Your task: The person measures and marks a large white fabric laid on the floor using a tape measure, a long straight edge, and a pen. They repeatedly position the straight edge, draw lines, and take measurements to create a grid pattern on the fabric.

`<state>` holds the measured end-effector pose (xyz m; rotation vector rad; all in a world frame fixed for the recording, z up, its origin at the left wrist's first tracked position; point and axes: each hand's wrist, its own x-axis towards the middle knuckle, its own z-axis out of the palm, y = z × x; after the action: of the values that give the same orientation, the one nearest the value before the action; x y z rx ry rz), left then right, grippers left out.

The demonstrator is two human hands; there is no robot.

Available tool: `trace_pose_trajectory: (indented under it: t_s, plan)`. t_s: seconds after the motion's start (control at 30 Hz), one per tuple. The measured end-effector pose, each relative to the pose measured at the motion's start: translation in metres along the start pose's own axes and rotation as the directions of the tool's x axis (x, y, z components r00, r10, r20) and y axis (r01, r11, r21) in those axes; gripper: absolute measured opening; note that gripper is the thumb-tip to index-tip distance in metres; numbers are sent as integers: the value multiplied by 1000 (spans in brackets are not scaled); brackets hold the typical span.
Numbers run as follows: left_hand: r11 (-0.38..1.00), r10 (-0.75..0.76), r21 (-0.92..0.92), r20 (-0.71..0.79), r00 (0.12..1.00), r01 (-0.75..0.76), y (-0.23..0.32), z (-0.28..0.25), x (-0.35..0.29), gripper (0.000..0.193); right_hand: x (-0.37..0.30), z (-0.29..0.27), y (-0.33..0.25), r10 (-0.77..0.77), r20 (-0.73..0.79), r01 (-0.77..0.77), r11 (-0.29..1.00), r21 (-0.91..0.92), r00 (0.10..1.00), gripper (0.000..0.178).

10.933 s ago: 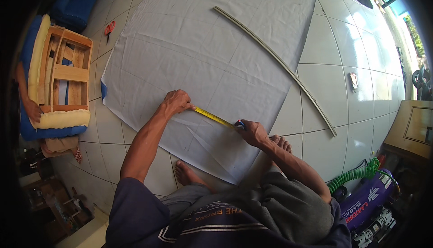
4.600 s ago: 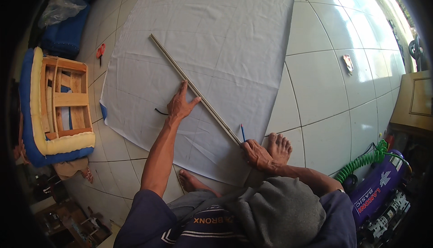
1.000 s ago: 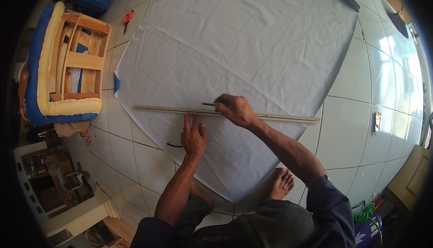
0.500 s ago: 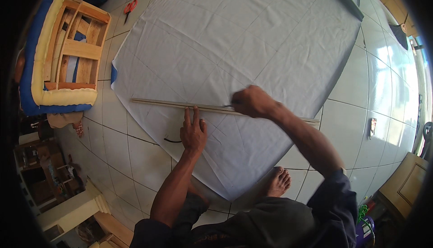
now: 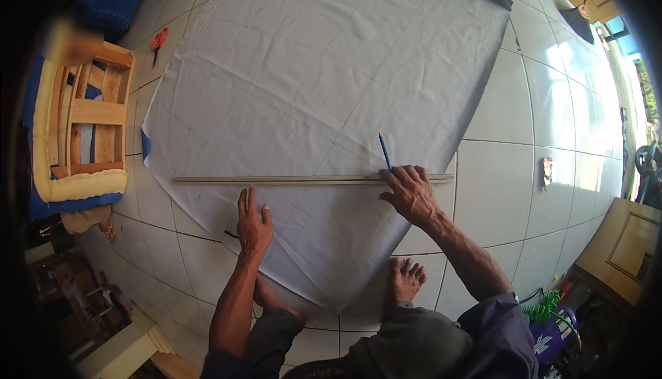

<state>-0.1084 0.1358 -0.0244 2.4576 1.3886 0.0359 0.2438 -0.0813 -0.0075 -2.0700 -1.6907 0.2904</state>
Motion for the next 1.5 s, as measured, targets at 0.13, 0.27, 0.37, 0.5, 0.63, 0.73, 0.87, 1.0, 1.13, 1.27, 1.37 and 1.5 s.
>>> trace_pose_trajectory:
  t_s: [0.13,0.27,0.37,0.5,0.63,0.73,0.87,1.0,1.13,1.27,1.37,1.5]
  plan:
    - [924,-350,87,-199,916,372,-40,2,-41,60,-9,9,13,96,56,-102,987,126,994,32]
    - [372,-928,-71,10,374,925,-73,22,-82,70,-14,1,43,84,-131,-67,990,126,988,26]
    - [275,-959,-164,27,283,947,-81,32,-104,65,-29,-11,67,238,-217,-214,968,129,947,24]
    - [351,-904,-286,144,403,891,-71,38,-128,45,-47,-17,103,463,-393,-433,886,168,794,17]
    - [331,-893,-380,171,417,864,-59,40,-144,43,-86,-18,147,610,-437,-614,775,152,661,19]
    - [323,-894,-332,201,401,886,-71,43,-145,44,-124,-28,186,575,-568,-721,691,-46,588,17]
    - [483,-853,-208,110,511,851,-116,55,-167,44,-168,-56,211,680,-542,-833,549,-72,494,22]
    - [417,-890,-347,34,455,840,-186,59,-235,39,-170,-66,184,790,-487,-927,342,-155,373,45]
    - [349,-929,-402,-32,368,847,-259,33,-313,37,-154,-52,136,629,-434,-757,606,-244,644,60]
    - [355,-934,-156,-109,341,922,-304,14,-382,35,-162,-44,124,773,-416,-877,394,-275,478,66]
    - [276,-960,-89,-60,272,957,-311,14,-449,37,-187,-49,147,843,-350,-901,315,-297,410,74]
    - [177,-984,-67,-24,176,982,-311,17,-511,37,-218,-55,184,830,-278,-861,393,-324,484,78]
